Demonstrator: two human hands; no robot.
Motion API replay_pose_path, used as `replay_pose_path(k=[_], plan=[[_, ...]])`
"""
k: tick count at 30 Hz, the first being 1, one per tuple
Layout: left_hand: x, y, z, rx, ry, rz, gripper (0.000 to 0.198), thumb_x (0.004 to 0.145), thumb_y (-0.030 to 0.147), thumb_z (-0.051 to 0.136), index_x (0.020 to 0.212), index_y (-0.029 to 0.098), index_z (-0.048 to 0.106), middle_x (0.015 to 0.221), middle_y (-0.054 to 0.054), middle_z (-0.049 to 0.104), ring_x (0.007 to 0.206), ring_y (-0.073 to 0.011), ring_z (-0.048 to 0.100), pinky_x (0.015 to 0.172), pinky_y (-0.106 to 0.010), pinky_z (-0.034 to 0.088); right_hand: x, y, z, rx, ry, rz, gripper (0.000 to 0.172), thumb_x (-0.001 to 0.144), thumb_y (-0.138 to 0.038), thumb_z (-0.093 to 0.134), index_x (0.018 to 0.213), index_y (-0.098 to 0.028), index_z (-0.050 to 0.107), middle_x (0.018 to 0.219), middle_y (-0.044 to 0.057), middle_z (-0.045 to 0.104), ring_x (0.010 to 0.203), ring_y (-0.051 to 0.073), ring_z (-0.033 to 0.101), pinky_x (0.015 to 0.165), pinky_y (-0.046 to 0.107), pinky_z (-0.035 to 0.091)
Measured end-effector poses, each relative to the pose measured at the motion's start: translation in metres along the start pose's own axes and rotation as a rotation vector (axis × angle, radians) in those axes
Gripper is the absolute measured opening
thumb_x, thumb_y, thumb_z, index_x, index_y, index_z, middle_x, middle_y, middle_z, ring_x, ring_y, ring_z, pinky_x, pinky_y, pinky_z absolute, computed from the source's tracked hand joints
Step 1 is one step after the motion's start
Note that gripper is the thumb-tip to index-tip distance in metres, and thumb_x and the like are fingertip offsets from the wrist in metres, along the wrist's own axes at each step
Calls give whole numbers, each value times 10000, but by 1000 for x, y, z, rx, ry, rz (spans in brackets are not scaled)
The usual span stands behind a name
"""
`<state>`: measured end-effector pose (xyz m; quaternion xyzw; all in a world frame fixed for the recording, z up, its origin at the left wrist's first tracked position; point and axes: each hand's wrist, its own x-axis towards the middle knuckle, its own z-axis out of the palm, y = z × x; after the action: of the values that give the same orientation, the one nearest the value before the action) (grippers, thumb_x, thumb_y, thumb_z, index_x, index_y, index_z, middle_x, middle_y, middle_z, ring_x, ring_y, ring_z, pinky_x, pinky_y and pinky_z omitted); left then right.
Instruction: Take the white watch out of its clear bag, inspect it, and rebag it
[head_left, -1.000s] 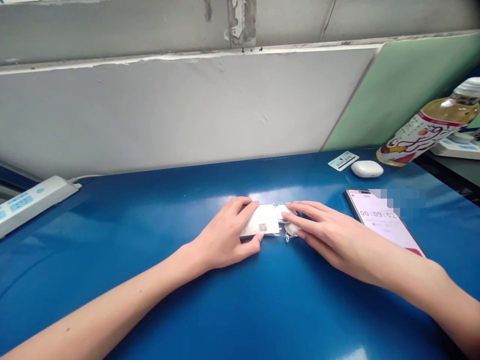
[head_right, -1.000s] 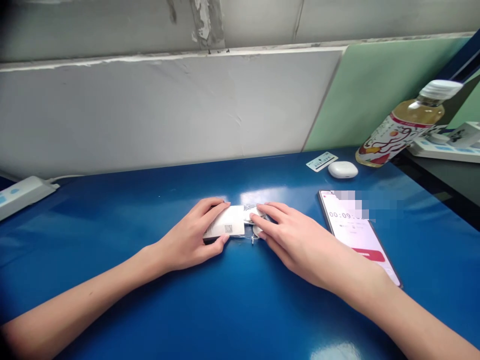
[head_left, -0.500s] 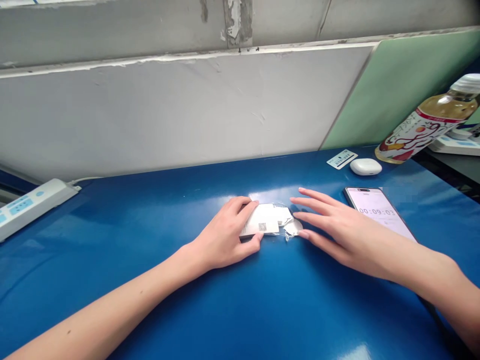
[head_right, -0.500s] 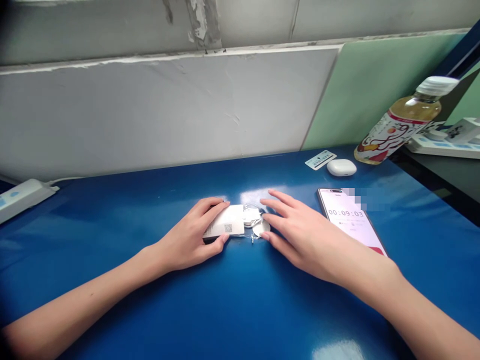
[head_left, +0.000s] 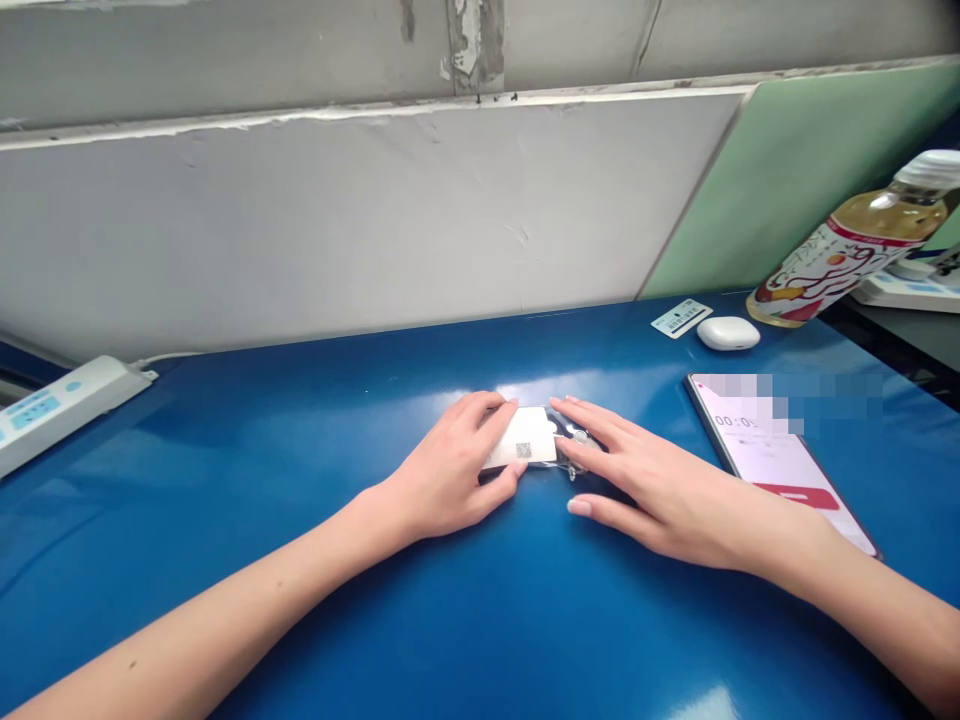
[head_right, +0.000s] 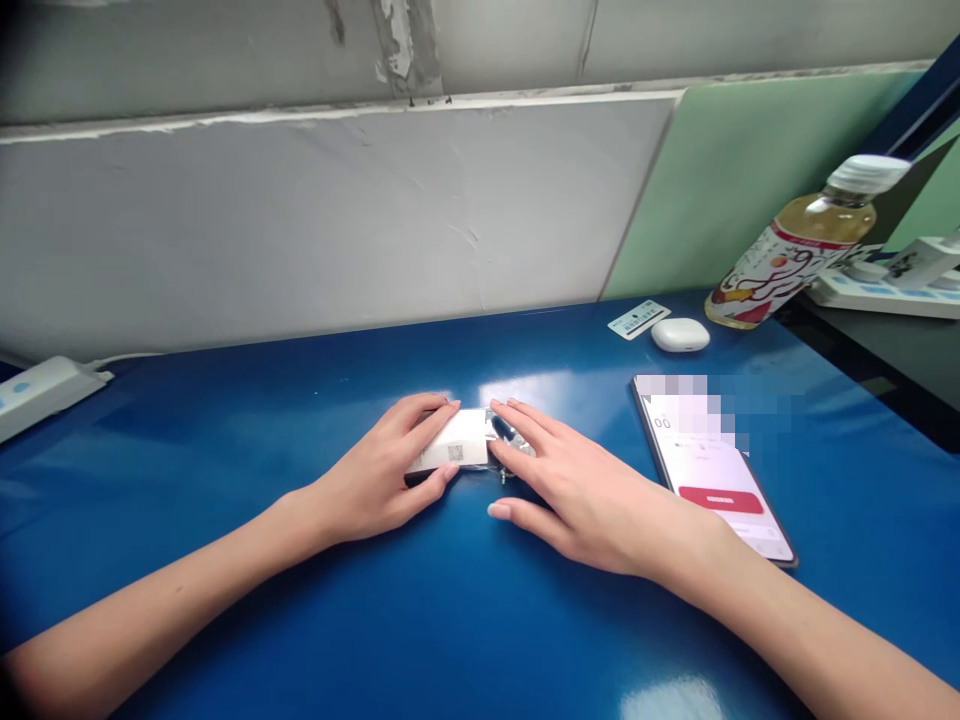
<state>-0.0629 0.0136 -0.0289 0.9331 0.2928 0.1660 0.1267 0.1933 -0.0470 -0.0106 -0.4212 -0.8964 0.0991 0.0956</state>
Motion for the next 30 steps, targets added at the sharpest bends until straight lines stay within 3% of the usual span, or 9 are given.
replay_pose_path(k=[5, 10, 15, 23, 26, 30], plan=[[1, 2, -2, 98, -151, -15, 624, 1013, 403, 429, 1513, 43, 327, 1560, -229, 372, 1491, -402, 225, 1176, -568, 303, -1, 7, -3, -48, 36, -10, 436, 1013, -406, 444, 1371, -190, 567, 1547, 150, 452, 1472, 325, 329, 1099, 538, 458], [0, 2, -4, 90, -181, -29, 640, 1018, 425, 407, 1531, 56, 303, 1588, -216, 329, 1508, -377, 195, 1188, -556, 286, -1, 8, -3, -121, 200, 113, 421, 1004, -345, 460, 1307, -87, 598, 1397, 179, 602, 1417, 336, 419, 1106, 528, 455], [-1, 0, -3, 100, -181, -19, 648, 1016, 419, 417, 1532, 45, 299, 1586, -224, 328, 1501, -383, 216, 1185, -570, 283, -1, 8, -2, -120, 202, 157, 302, 997, -263, 437, 1024, -136, 709, 1196, 129, 720, 1352, 345, 496, 1093, 531, 462], [0, 0, -1, 103, -152, -3, 629, 1013, 416, 424, 1520, 56, 329, 1575, -221, 352, 1486, -380, 263, 1184, -560, 295, 0, -7, 0, 20, 113, 39, 451, 1008, -331, 452, 1405, -122, 499, 1427, 149, 577, 1416, 288, 424, 1108, 458, 465], [0, -1, 0, 95, -134, -1, 626, 1007, 414, 434, 1520, 70, 332, 1569, -217, 367, 1482, -379, 271, 1179, -563, 302, 2, -8, 3, -2, 110, 22, 512, 1005, -335, 457, 1447, -78, 440, 1449, 195, 541, 1400, 308, 440, 1114, 478, 455], [-1, -1, 1, 89, -123, -2, 626, 1003, 418, 440, 1516, 75, 342, 1567, -209, 375, 1482, -378, 272, 1182, -546, 301, 3, -7, 5, -9, 119, 22, 472, 1002, -316, 454, 1412, -84, 480, 1416, 205, 553, 1373, 316, 466, 1099, 473, 470]])
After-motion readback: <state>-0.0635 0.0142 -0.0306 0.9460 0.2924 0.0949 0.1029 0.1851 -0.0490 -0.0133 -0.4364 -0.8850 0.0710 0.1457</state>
